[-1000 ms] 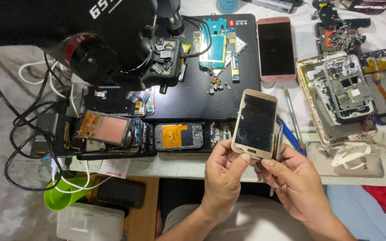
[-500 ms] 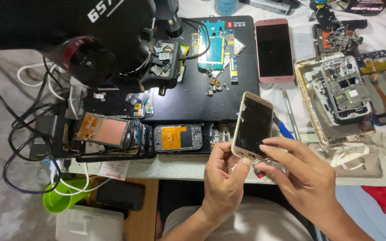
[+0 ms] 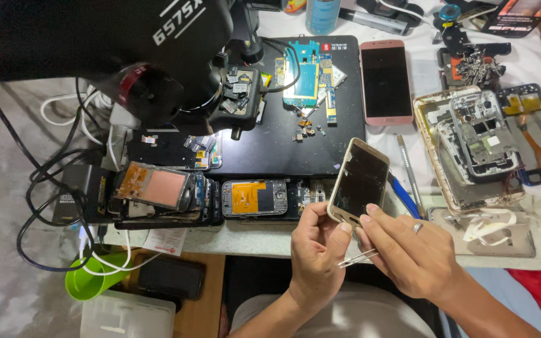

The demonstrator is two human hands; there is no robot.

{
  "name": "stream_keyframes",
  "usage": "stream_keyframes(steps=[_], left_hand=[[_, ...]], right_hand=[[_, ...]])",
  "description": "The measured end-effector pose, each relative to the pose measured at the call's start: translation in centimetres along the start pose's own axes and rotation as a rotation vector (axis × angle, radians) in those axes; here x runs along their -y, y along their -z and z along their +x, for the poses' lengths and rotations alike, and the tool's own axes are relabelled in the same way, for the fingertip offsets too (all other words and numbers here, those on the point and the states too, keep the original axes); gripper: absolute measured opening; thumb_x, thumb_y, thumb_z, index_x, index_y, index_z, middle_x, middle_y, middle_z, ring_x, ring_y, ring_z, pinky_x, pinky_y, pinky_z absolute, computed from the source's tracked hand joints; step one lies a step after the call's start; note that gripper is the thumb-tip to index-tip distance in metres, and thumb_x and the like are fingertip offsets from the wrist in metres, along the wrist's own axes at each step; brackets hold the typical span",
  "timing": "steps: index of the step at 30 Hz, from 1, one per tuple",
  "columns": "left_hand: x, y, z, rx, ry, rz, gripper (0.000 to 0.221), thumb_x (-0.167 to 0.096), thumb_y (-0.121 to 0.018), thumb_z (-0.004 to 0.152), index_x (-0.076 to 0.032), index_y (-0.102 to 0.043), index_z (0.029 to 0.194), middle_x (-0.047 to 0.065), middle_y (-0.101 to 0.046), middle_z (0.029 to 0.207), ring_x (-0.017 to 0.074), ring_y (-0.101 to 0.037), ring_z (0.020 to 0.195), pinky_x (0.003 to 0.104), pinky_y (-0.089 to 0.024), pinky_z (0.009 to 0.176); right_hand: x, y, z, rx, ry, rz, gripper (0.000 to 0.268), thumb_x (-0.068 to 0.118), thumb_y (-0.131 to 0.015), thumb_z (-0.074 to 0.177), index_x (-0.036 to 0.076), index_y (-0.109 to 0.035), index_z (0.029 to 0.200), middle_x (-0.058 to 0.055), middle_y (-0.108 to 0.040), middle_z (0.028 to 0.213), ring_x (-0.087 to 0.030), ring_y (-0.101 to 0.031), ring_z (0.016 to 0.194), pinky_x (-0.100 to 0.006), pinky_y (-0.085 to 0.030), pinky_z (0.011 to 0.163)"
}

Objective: The person handles a smartphone motherboard and then uses a metal prying tool to separate the screen assembly from the phone's frame. The person works at a bench with a microscope and various disassembled phone parts.

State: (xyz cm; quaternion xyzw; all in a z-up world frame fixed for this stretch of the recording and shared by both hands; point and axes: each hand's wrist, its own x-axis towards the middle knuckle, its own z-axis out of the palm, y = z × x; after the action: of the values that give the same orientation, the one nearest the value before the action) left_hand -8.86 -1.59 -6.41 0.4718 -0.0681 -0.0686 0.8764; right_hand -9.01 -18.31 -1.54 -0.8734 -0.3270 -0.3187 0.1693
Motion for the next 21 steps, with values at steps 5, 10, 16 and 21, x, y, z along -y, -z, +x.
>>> stream_keyframes(steps=[5, 10, 16, 21], left_hand=[[0.6, 0.1, -0.2, -0.034, -0.002, 0.011, 0.025, -0.007, -0.06, 0.102, 0.005, -0.052, 0.122, 0.009, -0.068, 0.105, 0.0074, -0.063, 0.093, 0.023, -0.053, 0.084], [0.8, 0.1, -0.3, -0.072, -0.024, 0.137, 0.026, -0.006, -0.061, 0.1, 0.005, -0.052, 0.122, 0.008, -0.066, 0.099, 0.0062, -0.06, 0.086, 0.022, -0.052, 0.077], [0.9, 0.4, 0.5, -0.092, -0.072, 0.178, 0.023, 0.002, -0.058, 0.098, 0.005, -0.051, 0.12, 0.009, -0.064, 0.109, 0.0054, -0.06, 0.092, 0.021, -0.052, 0.081], [0.7, 0.7, 0.5, -0.097, -0.035, 0.147, 0.024, 0.003, -0.056, 0.097, 0.004, -0.048, 0.12, 0.005, -0.059, 0.103, 0.0013, -0.05, 0.078, 0.018, -0.045, 0.064]], right_hand=[[0.2, -0.5, -0.2, -0.028, -0.015, 0.023, 0.03, 0.008, -0.08, 0.081, -0.008, -0.071, 0.104, -0.025, -0.072, 0.103, -0.03, -0.07, 0.071, -0.037, -0.054, 0.058], [0.7, -0.5, -0.1, -0.017, -0.094, 0.058, 0.036, 0.008, -0.082, 0.078, -0.006, -0.069, 0.109, -0.021, -0.071, 0.107, -0.032, -0.073, 0.08, -0.038, -0.056, 0.064], [2.0, 0.4, 0.4, 0.054, -0.556, 0.365, 0.036, 0.005, -0.079, 0.077, 0.003, -0.069, 0.112, -0.014, -0.072, 0.117, -0.021, -0.077, 0.078, -0.028, -0.061, 0.064], [1.9, 1.8, 0.7, 0.082, -0.55, 0.343, 0.033, 0.002, -0.076, 0.083, 0.004, -0.069, 0.114, -0.01, -0.073, 0.113, -0.022, -0.072, 0.084, -0.029, -0.056, 0.066]])
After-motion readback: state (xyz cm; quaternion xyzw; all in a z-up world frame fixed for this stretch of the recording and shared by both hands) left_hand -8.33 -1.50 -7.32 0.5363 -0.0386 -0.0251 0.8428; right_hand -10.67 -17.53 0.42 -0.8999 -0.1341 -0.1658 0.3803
